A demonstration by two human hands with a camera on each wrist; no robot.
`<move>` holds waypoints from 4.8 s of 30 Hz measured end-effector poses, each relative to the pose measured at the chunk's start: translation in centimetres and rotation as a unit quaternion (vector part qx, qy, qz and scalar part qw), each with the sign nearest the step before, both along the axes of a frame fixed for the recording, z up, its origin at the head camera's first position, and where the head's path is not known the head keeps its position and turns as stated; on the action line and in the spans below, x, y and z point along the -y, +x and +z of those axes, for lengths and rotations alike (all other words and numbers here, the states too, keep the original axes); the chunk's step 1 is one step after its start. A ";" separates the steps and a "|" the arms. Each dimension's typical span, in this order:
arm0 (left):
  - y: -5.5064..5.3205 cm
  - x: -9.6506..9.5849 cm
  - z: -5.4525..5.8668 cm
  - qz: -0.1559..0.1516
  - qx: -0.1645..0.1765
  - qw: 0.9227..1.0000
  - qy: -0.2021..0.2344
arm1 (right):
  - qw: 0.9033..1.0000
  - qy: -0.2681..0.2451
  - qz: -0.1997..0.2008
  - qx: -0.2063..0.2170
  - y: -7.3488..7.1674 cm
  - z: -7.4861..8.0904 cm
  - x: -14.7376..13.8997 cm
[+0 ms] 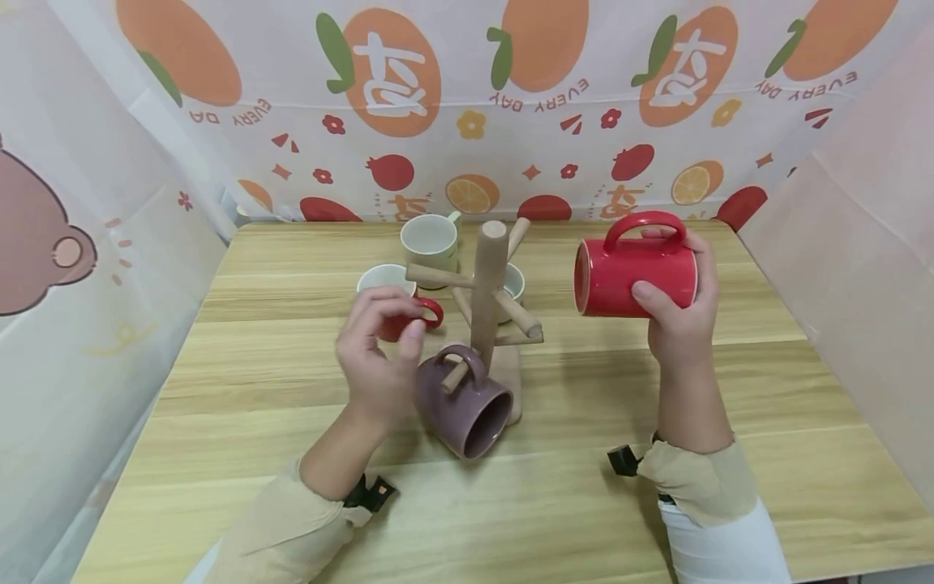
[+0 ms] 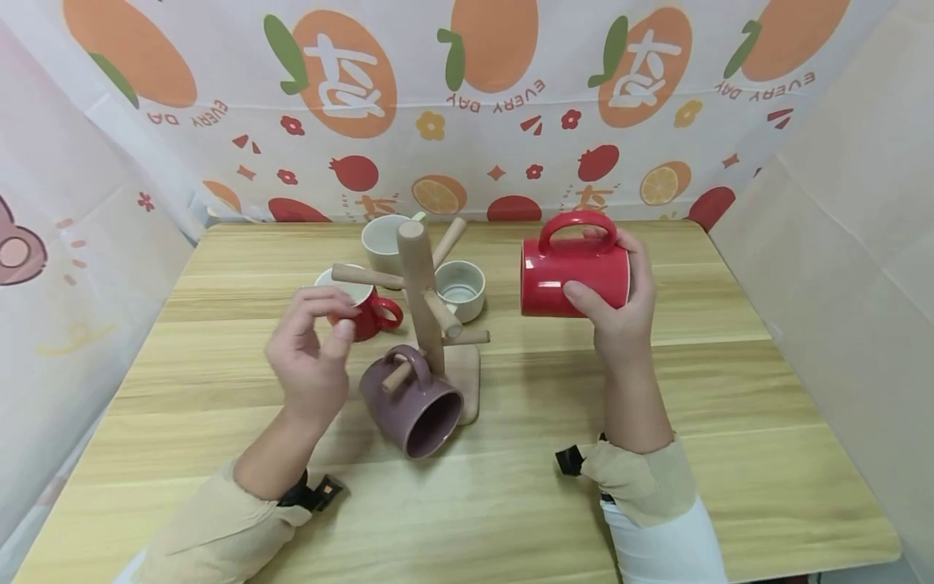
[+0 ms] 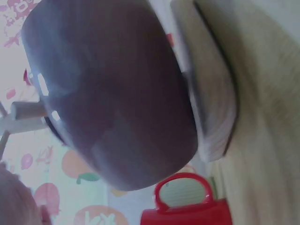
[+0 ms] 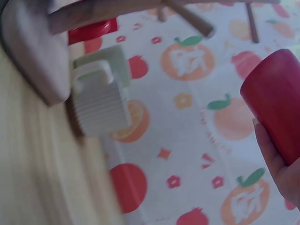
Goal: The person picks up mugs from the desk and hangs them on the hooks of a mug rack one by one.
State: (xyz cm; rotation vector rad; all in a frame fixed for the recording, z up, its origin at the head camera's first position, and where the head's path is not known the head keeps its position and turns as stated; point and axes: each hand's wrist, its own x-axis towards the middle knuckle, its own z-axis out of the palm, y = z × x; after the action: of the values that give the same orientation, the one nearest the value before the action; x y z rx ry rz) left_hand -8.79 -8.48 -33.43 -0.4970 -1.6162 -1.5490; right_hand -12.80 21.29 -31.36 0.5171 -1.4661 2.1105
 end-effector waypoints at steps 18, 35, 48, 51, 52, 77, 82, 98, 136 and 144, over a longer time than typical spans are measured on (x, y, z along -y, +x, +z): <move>4.4 -2.8 3.8 -0.113 -0.270 0.953 -0.079 | 0.923 -0.106 0.027 -0.370 6.1 3.8 4.6; 6.4 -3.5 3.7 -0.236 -0.183 0.937 -0.181 | 0.907 0.088 0.043 -0.410 8.2 2.4 8.0; 6.4 -4.2 3.0 -0.132 -0.239 0.946 -0.176 | 0.947 0.145 0.075 -0.277 9.2 2.8 7.4; 6.5 -4.4 2.7 -0.106 -0.235 0.948 -0.184 | 0.958 0.163 0.081 -0.223 9.7 2.9 7.1; 6.5 -4.4 2.6 -0.095 -0.235 0.949 -0.188 | 0.961 0.167 0.083 -0.205 9.9 2.9 7.1; 1.4 -1.9 0.1 -0.026 0.029 0.979 -0.201 | 0.960 0.202 0.187 -0.044 4.1 2.7 0.2; 0.6 -2.0 -0.9 -0.055 0.068 0.968 -0.234 | 0.945 0.257 0.194 0.056 1.9 0.7 -0.7; 0.6 -2.1 -1.8 -0.102 0.186 0.936 -0.279 | 0.893 0.328 0.217 0.217 -1.9 -4.9 1.0; 0.6 -2.4 -2.2 -0.126 0.200 0.942 -0.238 | 0.890 0.347 0.211 0.208 -2.7 -6.9 3.9; 0.6 -2.4 -2.2 -0.129 0.202 0.942 -0.236 | 0.885 0.341 0.219 0.228 -2.5 -6.9 4.2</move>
State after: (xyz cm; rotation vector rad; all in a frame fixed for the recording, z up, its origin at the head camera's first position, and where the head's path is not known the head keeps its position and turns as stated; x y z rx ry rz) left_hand -8.19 -6.13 -35.65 -0.7026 -2.3445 -1.5123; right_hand -15.34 17.07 -38.22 0.6776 -2.6122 2.0752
